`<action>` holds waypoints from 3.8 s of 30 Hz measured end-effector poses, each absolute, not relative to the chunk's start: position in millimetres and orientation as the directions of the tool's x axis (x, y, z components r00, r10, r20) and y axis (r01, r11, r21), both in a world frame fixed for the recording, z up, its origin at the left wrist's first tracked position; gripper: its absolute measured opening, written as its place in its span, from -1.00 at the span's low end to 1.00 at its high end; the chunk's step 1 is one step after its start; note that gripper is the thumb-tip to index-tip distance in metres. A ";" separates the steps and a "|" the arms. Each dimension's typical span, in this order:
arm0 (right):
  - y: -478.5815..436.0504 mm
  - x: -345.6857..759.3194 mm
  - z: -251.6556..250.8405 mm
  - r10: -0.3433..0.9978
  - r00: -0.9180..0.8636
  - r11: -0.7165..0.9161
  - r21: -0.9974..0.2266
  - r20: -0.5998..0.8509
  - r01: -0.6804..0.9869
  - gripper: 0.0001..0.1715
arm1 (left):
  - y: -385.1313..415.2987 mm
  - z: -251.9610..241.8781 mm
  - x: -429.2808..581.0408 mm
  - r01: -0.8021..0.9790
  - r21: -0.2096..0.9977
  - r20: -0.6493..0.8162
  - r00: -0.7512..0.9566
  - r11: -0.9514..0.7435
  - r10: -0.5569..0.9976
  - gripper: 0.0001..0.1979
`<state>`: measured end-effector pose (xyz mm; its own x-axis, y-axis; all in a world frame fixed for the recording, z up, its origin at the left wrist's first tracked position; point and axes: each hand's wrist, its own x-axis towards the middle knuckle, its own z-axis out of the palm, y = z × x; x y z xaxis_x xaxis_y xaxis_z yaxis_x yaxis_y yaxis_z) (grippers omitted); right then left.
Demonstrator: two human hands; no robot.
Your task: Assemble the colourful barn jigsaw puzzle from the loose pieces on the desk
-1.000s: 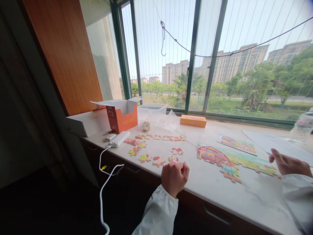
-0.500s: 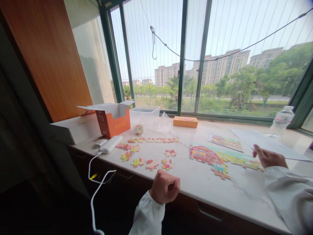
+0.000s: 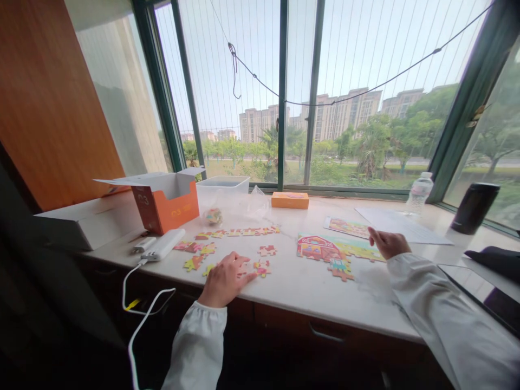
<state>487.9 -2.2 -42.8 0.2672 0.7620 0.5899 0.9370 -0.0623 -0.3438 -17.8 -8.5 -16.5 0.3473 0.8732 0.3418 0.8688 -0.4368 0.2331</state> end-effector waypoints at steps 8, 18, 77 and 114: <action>-45.9 344.5 -18.6 0.850 -0.187 0.303 -0.168 0.492 0.938 -0.42 | 9.9 -2.4 -10.2 0.820 0.183 0.340 0.465 -0.543 0.817 -0.71; -62.9 327.1 -33.6 0.919 -0.050 0.329 -0.692 0.391 0.642 -0.57 | -20.2 6.2 94.7 0.639 0.113 0.503 0.623 -0.761 0.599 -0.63; -40.7 443.8 -64.7 0.889 0.132 0.047 -0.374 0.439 0.926 -0.65 | 28.0 -24.3 246.9 0.517 0.210 0.331 0.761 -0.830 0.558 -0.44; -37.0 443.8 -67.9 0.920 0.146 -0.012 -0.345 0.363 0.938 -0.68 | 35.7 -33.6 252.2 0.542 0.195 0.274 0.770 -0.817 0.576 -0.64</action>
